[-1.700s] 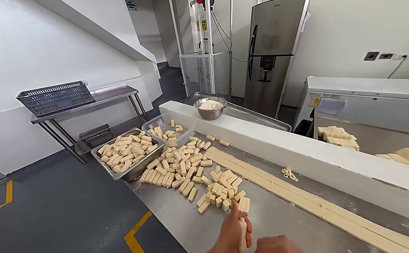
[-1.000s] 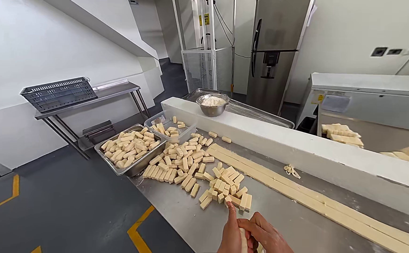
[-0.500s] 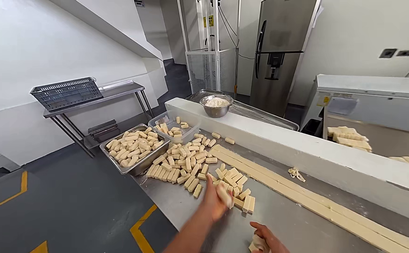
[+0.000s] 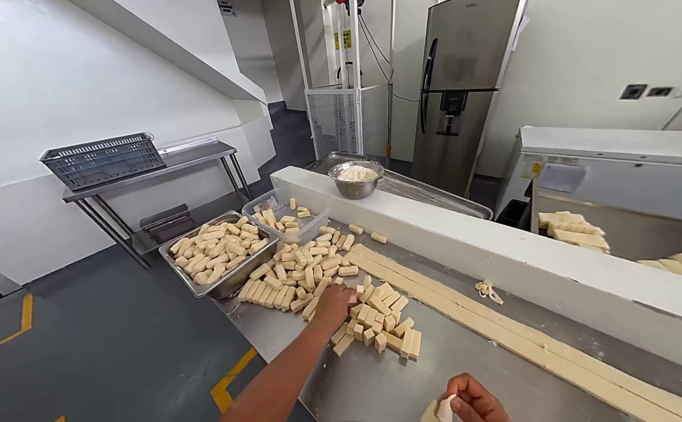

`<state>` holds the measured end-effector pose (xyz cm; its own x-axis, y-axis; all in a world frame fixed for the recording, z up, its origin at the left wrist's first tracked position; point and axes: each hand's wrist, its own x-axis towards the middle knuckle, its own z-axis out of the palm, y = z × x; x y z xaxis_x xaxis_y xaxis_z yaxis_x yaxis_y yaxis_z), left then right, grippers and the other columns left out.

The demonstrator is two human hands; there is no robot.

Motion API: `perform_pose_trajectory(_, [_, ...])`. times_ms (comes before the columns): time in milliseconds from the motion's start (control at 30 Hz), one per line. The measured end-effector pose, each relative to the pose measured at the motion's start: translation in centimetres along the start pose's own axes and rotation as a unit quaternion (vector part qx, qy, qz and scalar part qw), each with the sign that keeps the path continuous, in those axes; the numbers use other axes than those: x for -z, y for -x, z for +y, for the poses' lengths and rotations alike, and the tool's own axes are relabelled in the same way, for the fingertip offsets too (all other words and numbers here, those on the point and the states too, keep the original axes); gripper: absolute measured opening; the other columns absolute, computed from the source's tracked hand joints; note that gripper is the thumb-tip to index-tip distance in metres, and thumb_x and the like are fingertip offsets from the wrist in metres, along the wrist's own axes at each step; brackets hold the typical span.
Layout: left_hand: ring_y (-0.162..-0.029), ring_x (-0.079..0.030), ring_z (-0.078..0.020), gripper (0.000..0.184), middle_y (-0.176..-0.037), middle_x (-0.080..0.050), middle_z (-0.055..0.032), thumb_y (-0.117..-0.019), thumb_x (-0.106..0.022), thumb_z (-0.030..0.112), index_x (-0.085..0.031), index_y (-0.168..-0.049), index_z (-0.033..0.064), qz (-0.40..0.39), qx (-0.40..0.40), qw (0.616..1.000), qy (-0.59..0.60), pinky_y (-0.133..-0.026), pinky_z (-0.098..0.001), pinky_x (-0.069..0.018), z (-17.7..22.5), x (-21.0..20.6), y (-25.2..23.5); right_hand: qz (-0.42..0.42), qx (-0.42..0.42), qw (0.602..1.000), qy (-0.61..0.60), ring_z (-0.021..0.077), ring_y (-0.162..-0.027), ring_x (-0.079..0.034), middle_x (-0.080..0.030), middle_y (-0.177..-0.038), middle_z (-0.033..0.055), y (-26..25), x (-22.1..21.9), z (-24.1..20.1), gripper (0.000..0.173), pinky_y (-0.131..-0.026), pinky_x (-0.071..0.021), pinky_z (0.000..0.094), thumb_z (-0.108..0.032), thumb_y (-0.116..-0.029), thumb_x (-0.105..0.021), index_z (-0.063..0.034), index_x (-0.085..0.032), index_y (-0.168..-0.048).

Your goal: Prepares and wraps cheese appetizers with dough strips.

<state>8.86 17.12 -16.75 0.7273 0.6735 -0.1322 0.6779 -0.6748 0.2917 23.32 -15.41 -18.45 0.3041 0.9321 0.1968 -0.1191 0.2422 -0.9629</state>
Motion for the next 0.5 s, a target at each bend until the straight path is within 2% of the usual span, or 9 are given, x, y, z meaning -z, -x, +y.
perform_pose_trajectory(67, [-0.136,-0.05,-0.0389,0.043,-0.143,-0.055,-0.0232,-0.1017,-0.054,0.009,-0.057,-0.144,0.0063,0.021,0.041,0.998,0.05,-0.116,-0.0503,-0.0389,1.3,1.7,3.0,0.0,-0.024,1.0,-0.001,0.0003,-0.075,-0.067,-0.07,-0.083,-0.0133,-0.3,0.2,-0.5,0.024,-0.073,-0.0575,0.0235,0.003,-0.1013,-0.044,-0.0161,-0.058,-0.107])
perform_pose_trajectory(133, [-0.134,-0.052,-0.0425,0.042,-0.143,-0.054,-0.026,-0.0985,-0.055,0.006,-0.059,-0.14,0.0029,-0.032,0.064,0.994,0.079,-0.113,-0.056,-0.0413,2.6,2.4,7.5,0.008,-0.096,0.994,0.041,0.0016,-0.067,-0.065,-0.068,-0.075,-0.0106,-0.7,0.1,-1.0,0.015,-0.066,-0.0558,0.0234,0.002,-0.1005,-0.048,-0.0096,-0.058,-0.105])
perform_pose_trajectory(200, [-0.126,-0.056,-0.0463,0.038,-0.139,-0.055,-0.0289,-0.0959,-0.058,0.003,-0.06,-0.134,-0.001,-0.095,0.059,0.99,0.087,-0.105,-0.0599,-0.0464,3.7,0.5,12.4,0.001,-0.208,0.974,0.086,0.003,-0.065,-0.064,-0.068,-0.073,-0.0064,-1.3,0.0,-1.0,0.01,-0.063,-0.0534,0.0239,-0.002,-0.0981,-0.056,-0.0045,-0.063,-0.105])
perform_pose_trajectory(233, [-0.123,-0.058,-0.0476,0.035,-0.134,-0.057,-0.0301,-0.0956,-0.06,0.002,-0.062,-0.131,-0.0029,-0.099,0.042,0.989,0.102,-0.103,-0.0599,-0.0481,3.9,-1.3,14.5,-0.011,-0.251,0.964,0.092,0.0043,-0.066,-0.065,-0.069,-0.074,-0.0047,-1.6,0.0,-0.6,0.01,-0.065,-0.0547,0.0249,-0.002,-0.0971,-0.059,-0.0037,-0.064,-0.105])
perform_pose_trajectory(300, [-0.115,-0.062,-0.0466,0.027,-0.121,-0.064,-0.0303,-0.0921,-0.066,0.0,-0.069,-0.118,-0.0068,-0.051,-0.004,0.982,0.181,-0.101,-0.0566,-0.0497,3.5,-5.1,17.4,-0.042,-0.295,0.95,0.094,0.0064,-0.069,-0.067,-0.071,-0.077,-0.002,-2.2,-0.7,0.5,0.01,-0.068,-0.0564,0.0269,0.0,-0.0959,-0.062,-0.0024,-0.065,-0.105])
perform_pose_trajectory(367, [-0.112,-0.064,-0.0384,0.024,-0.119,-0.065,-0.0267,-0.0899,-0.072,0.003,-0.072,-0.113,-0.0055,-0.028,-0.01,0.942,0.333,-0.099,-0.0493,-0.0523,3.6,-6.2,18.3,-0.068,-0.302,0.945,0.109,0.0064,-0.07,-0.067,-0.071,-0.078,-0.0011,-2.8,-1.9,1.4,0.009,-0.07,-0.0563,0.0274,-0.001,-0.0954,-0.062,-0.0018,-0.067,-0.104])
perform_pose_trajectory(467, [-0.131,-0.055,-0.0274,0.023,-0.143,-0.054,-0.0227,-0.0875,-0.073,0.002,-0.072,-0.109,-0.0043,-0.09,-0.02,0.841,0.533,-0.105,-0.0402,-0.0498,4.5,-5.3,18.2,-0.111,-0.289,0.938,0.155,0.0069,-0.072,-0.066,-0.071,-0.081,0.0019,-3.7,-4.2,1.4,0.011,-0.072,-0.0557,0.029,-0.005,-0.0964,-0.063,-0.0001,-0.069,-0.104])
perform_pose_trajectory(500, [-0.129,-0.057,-0.024,0.023,-0.143,-0.055,-0.0212,-0.0872,-0.071,-0.001,-0.071,-0.11,-0.0056,-0.103,-0.019,0.817,0.567,-0.105,-0.0377,-0.0507,4.8,-5.1,18.1,-0.128,-0.282,0.934,0.176,0.0069,-0.072,-0.065,-0.071,-0.082,0.0027,-4.0,-4.9,1.1,0.012,-0.072,-0.055,0.0293,-0.007,-0.0972,-0.063,0.0,-0.07,-0.104])
